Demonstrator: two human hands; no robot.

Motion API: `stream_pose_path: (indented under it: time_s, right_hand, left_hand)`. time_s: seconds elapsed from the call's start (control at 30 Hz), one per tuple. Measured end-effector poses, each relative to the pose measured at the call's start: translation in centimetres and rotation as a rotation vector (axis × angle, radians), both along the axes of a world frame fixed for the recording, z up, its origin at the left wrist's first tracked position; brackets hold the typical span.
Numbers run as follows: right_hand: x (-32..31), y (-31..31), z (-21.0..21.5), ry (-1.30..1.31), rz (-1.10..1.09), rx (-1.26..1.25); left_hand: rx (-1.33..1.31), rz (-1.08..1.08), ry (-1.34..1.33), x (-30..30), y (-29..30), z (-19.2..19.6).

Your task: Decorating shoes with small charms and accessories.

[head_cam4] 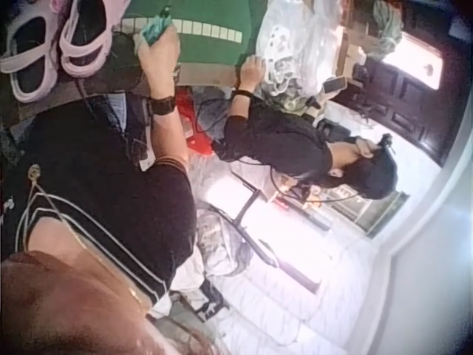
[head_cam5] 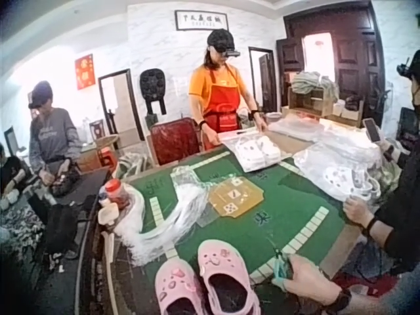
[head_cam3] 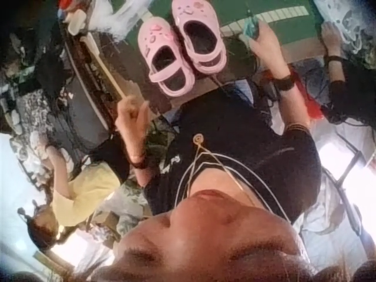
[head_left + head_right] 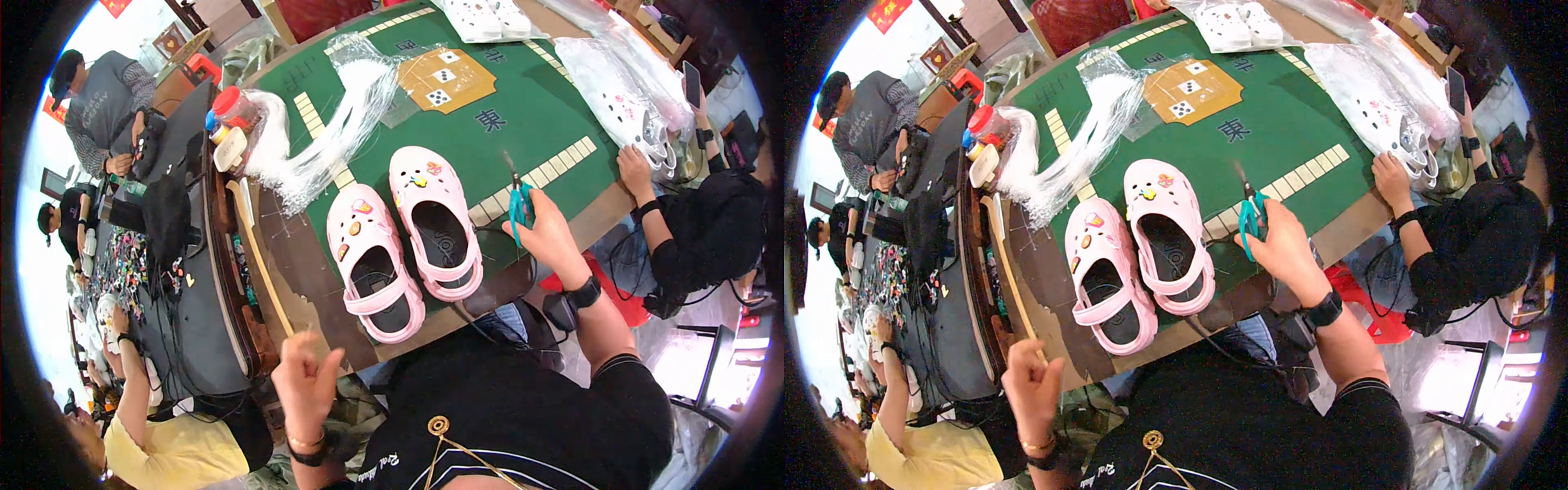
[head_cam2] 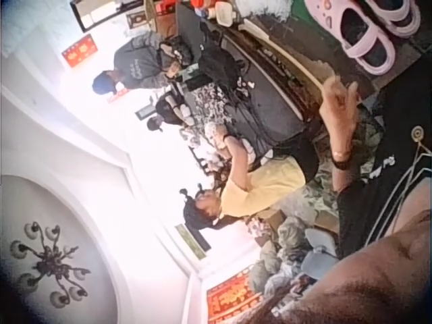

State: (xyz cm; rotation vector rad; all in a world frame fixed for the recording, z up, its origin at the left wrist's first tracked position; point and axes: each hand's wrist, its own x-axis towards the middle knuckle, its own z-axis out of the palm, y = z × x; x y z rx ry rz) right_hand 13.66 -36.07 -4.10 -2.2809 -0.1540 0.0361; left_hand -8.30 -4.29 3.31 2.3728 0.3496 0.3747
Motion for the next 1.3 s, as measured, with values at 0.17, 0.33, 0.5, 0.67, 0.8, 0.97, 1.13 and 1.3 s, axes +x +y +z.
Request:
stream_pose_path:
  time_s: [0.17,0.33,0.5,0.67,0.8,0.97,1.13,1.3]
  right_hand:
    - [3.3,-1.8,-3.4,-0.195,0.039,-0.382]
    - [4.7,0.5,-1.9,-0.284,0.087,-0.210]
    - [5.4,3.8,2.2,-0.341,0.224,-0.095]
    - [5.2,12.1,7.9,-0.423,0.606,-0.092]
    - [5.2,20.8,8.2,-0.397,1.000,-0.238]
    - [4.4,30.9,4.1,-0.476,1.224,-0.429]
    - [3.1,37.6,1.4,-0.589,1.284,-0.562]
    - [3.6,41.2,-1.1,-0.513,1.291,-0.528]
  left_hand:
    - [-0.045,0.080,0.032,4.0,-0.6,-2.6]
    - [0.074,0.013,-0.024,5.7,1.6,-6.0]
    - [-0.037,0.048,-0.015,5.8,0.6,-4.8]
    - [-0.090,0.229,-0.322,2.6,0.7,-3.9]
    - [-0.667,0.378,-0.529,-1.5,1.4,-4.8]
    - [-0.768,0.542,-0.723,-5.0,2.5,-5.5]
    - [-0.906,0.810,-0.721,-8.4,3.0,-6.4]
    - [-0.971,0.735,-0.699,-9.4,3.0,-8.2]
